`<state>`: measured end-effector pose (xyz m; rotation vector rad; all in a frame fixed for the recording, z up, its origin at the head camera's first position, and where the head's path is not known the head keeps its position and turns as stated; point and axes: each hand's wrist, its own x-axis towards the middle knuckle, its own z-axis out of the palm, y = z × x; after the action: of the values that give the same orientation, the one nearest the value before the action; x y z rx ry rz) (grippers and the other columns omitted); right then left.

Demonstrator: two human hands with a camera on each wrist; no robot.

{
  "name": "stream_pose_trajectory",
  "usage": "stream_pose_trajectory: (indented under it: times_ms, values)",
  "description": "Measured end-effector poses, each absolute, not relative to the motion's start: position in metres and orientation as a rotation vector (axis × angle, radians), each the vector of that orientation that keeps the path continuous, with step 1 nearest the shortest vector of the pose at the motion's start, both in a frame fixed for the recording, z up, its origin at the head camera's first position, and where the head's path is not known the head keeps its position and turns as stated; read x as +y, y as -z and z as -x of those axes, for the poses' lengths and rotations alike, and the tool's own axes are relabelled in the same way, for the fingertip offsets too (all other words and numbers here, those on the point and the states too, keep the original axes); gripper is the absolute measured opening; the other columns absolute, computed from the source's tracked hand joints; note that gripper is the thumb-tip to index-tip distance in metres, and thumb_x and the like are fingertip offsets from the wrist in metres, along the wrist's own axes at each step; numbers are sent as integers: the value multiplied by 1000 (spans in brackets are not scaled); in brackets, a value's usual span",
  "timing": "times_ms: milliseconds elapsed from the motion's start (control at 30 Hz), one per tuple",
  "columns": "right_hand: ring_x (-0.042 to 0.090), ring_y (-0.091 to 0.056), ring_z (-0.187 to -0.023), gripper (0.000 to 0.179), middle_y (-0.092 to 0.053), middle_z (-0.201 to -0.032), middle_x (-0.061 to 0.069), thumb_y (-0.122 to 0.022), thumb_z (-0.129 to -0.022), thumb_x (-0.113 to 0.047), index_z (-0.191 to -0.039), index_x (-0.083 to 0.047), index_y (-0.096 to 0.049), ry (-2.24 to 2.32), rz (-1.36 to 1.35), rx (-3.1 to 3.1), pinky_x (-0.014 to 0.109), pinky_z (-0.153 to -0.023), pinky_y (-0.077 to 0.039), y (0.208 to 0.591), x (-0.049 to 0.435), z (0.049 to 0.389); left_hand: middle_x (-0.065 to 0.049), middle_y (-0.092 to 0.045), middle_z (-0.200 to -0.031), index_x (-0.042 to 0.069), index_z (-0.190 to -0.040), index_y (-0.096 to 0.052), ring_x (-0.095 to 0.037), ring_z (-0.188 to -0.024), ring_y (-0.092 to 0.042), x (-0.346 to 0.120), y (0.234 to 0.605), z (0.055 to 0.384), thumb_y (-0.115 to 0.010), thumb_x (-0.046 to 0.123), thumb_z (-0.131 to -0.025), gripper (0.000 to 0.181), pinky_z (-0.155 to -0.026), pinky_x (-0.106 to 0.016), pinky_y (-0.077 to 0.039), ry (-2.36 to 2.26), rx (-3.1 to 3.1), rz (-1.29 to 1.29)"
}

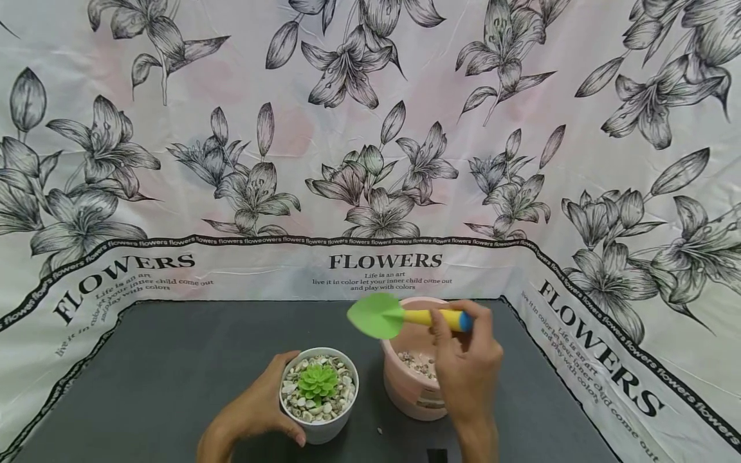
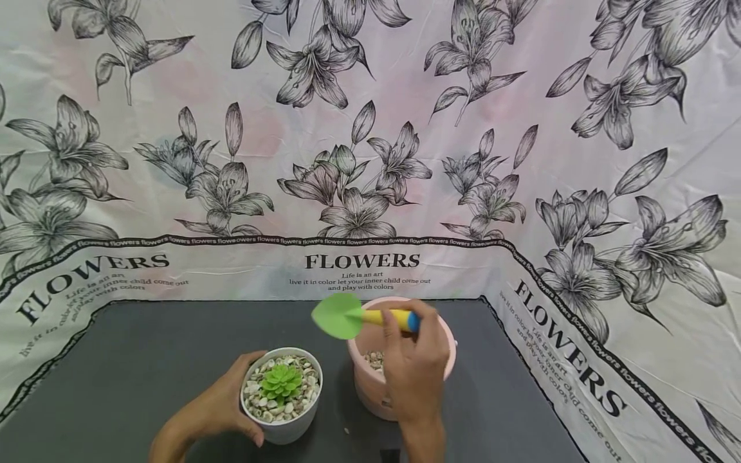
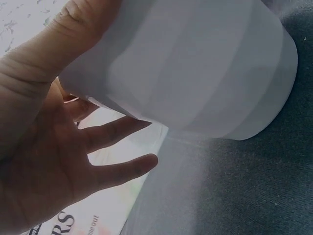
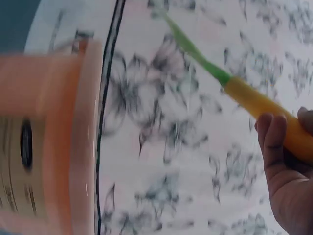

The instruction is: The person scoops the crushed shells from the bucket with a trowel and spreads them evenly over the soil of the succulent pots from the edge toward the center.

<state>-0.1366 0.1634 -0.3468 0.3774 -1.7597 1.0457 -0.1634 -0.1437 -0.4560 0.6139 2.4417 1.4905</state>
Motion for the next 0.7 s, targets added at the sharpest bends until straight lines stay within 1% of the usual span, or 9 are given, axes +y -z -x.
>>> stream_pose_trajectory:
  times_ms: [100, 200, 300, 367, 467, 533, 600, 667, 700]
  values:
    - [-15, -59, -70, 26, -74, -82, 23, -74, -93, 4, -113, 14, -62, -1003, -229, -1743, 5, -60, -50, 346, 188, 142, -27, -36, -155, -4, -161, -20, -45, -145, -43, -144, 455, 163, -104, 33, -55, 140, -114, -58, -43, -1468, 2469, -617]
    - [-16, -55, -67, 27, -73, -78, 20, -75, -97, -7, -118, 7, -66, -925, -70, -1829, 4, -58, -46, 352, 207, 145, -27, -37, -156, -4, -161, -21, -45, -146, -42, -145, 456, 164, -104, 33, -55, 140, -115, -57, -43, -1461, 2478, -624]
    - [-10, -53, -64, 29, -72, -76, 15, -73, -100, -17, -123, -1, -66, -921, 32, -2012, 10, -54, -44, 361, 219, 148, -27, -36, -156, -4, -161, -21, -45, -146, -41, -146, 458, 163, -104, 33, -56, 139, -115, -54, -43, -1474, 2465, -630]
    - [-5, -54, -62, 31, -71, -76, 13, -71, -101, -20, -127, -4, -65, -967, 68, -2132, 15, -53, -45, 369, 222, 151, -27, -36, -157, -3, -161, -21, -45, -146, -41, -147, 459, 162, -104, 35, -57, 138, -114, -47, -45, -1466, 2471, -639]
    - [0, -57, -61, 33, -71, -78, 12, -69, -103, -20, -131, -5, -64, -1032, 73, -2261, 20, -54, -48, 379, 222, 157, -26, -36, -157, -2, -161, -21, -44, -146, -41, -148, 460, 161, -103, 37, -58, 137, -112, -43, -46, -1463, 2474, -645]
    - [4, -57, -61, 33, -71, -80, 14, -67, -104, -20, -132, -4, -63, -1025, 60, -2313, 21, -55, -49, 384, 221, 162, -26, -35, -157, -1, -162, -20, -44, -146, -41, -147, 460, 160, -103, 37, -59, 137, -112, -45, -46, -1472, 2466, -650]
    - [8, -57, -62, 32, -70, -83, 16, -66, -104, -18, -133, -4, -61, -1001, 47, -2342, 21, -54, -47, 389, 219, 166, -27, -34, -157, 0, -162, -20, -45, -146, -40, -147, 459, 160, -103, 36, -60, 137, -112, -51, -45, -1494, 2444, -647]
    - [14, -58, -63, 32, -69, -86, 20, -65, -104, -16, -133, -3, -60, -983, 59, -2345, 21, -52, -45, 392, 217, 169, -27, -34, -157, -1, -162, -20, -44, -146, -40, -147, 458, 160, -103, 36, -59, 137, -112, -46, -45, -1495, 2444, -647]
    - [16, -59, -63, 31, -69, -87, 22, -65, -104, -16, -132, -2, -60, -978, 76, -2340, 22, -52, -44, 393, 216, 170, -27, -35, -157, -1, -162, -20, -44, -146, -40, -146, 458, 160, -103, 36, -59, 137, -112, -42, -46, -1494, 2445, -649]
